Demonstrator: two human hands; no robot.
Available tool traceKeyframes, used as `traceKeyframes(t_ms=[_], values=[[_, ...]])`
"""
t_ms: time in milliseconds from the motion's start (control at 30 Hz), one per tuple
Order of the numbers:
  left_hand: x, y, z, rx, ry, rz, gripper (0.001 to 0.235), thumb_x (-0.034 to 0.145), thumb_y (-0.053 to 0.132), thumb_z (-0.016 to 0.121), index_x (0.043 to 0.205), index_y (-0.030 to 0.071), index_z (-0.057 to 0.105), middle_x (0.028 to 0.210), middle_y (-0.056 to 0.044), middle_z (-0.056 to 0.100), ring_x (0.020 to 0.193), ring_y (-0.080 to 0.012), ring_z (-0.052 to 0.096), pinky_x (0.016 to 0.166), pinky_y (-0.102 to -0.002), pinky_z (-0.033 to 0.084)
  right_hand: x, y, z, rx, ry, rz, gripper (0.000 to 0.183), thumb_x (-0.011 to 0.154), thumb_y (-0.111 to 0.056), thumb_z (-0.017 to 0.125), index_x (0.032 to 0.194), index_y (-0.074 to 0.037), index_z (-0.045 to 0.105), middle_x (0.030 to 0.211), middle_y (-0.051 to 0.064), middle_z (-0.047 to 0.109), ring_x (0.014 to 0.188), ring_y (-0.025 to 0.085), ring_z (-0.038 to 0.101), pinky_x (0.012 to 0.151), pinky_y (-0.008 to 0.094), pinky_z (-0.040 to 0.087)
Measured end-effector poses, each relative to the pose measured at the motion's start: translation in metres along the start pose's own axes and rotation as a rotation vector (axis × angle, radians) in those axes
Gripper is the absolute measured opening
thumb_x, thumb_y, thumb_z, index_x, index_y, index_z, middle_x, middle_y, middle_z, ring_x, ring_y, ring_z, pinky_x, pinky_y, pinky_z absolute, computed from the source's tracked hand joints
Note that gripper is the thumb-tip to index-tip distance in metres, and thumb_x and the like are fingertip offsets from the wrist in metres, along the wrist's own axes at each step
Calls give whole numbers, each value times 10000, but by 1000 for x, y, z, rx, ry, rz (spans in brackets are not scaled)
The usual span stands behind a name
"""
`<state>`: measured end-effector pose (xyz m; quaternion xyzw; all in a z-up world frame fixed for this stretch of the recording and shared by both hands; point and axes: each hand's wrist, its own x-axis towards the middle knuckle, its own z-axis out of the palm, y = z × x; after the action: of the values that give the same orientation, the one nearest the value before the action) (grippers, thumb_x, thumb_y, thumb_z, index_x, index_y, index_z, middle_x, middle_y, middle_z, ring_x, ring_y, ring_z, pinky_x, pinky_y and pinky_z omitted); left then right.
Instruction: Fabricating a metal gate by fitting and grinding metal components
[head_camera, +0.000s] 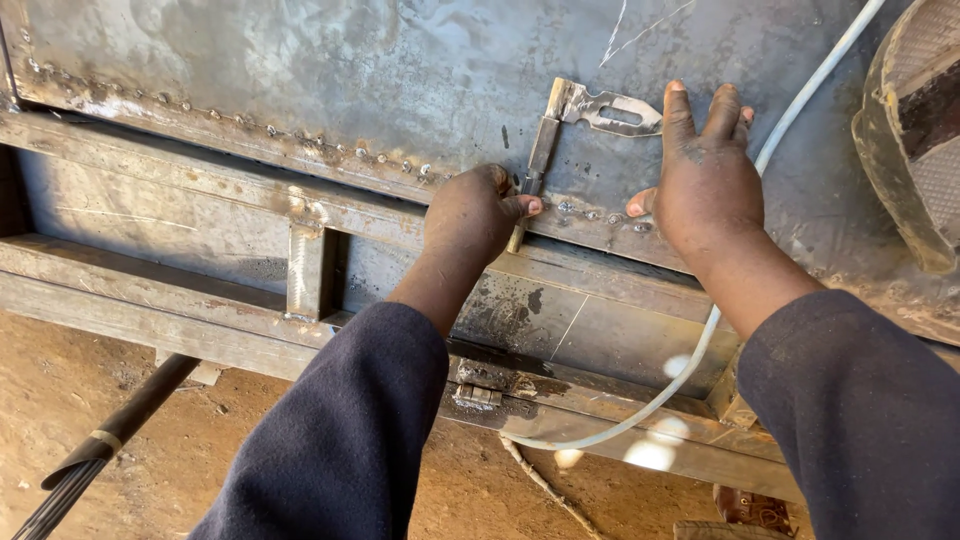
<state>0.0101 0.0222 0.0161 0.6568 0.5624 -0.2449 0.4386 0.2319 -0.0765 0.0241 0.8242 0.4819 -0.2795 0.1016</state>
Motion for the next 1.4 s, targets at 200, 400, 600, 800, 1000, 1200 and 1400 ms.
traceKeyframes(t_ms=[200, 400, 600, 800, 1000, 1200, 1400], values=[[3, -4, 5, -19, 14, 3, 408, 837, 555, 746, 945, 168, 681, 921, -122, 758, 888, -399, 691, 695, -503, 491, 2, 3, 5, -35, -16, 0, 1342, 622, -386, 983, 1682, -161, 191, 1581, 309, 77, 1451, 603, 207, 905, 623, 565], [4, -4, 4, -2, 4, -12, 428, 837, 576, 742, 936, 165, 673, 917, -128, 756, 891, -404, 691, 696, -507, 495, 3, 4, 7, -35, -21, 7, 1358, 608, -394, 986, 1687, -168, 193, 1588, 305, 73, 1452, 605, 212, 914, 624, 561], [5, -4, 4, -1, 7, -15, 431, 826, 582, 738, 944, 171, 689, 919, -138, 755, 900, -414, 689, 698, -514, 495, 2, 1, 3, -11, -20, 0, 1299, 662, -354, 969, 1681, -152, 189, 1587, 304, 77, 1447, 618, 178, 928, 638, 542], [5, -5, 4, 5, 2, -16, 441, 829, 591, 743, 940, 168, 682, 934, -141, 755, 905, -414, 688, 710, -514, 501, 1, 1, 3, -7, 0, -2, 1309, 626, -357, 988, 1665, -141, 223, 1569, 297, 102, 1436, 623, 206, 904, 642, 550], [6, -7, 6, -7, 19, 5, 425, 814, 582, 746, 915, 173, 688, 888, -143, 752, 878, -419, 687, 682, -518, 489, 1, -1, 1, 10, 7, 1, 1327, 597, -337, 1000, 1661, -139, 232, 1558, 285, 115, 1429, 631, 211, 903, 648, 548], [3, -5, 3, -20, 1, -17, 426, 807, 580, 749, 962, 186, 704, 918, -130, 759, 898, -408, 694, 691, -506, 499, 0, -2, -2, 22, -29, 19, 1302, 645, -329, 982, 1674, -145, 207, 1575, 280, 78, 1446, 621, 170, 925, 637, 539], [5, -8, 6, -22, 21, 13, 424, 812, 580, 752, 916, 174, 687, 887, -128, 754, 871, -406, 689, 678, -506, 489, 3, 4, 7, -12, 10, -20, 1372, 575, -368, 1001, 1682, -143, 222, 1567, 312, 98, 1426, 638, 220, 934, 650, 541]])
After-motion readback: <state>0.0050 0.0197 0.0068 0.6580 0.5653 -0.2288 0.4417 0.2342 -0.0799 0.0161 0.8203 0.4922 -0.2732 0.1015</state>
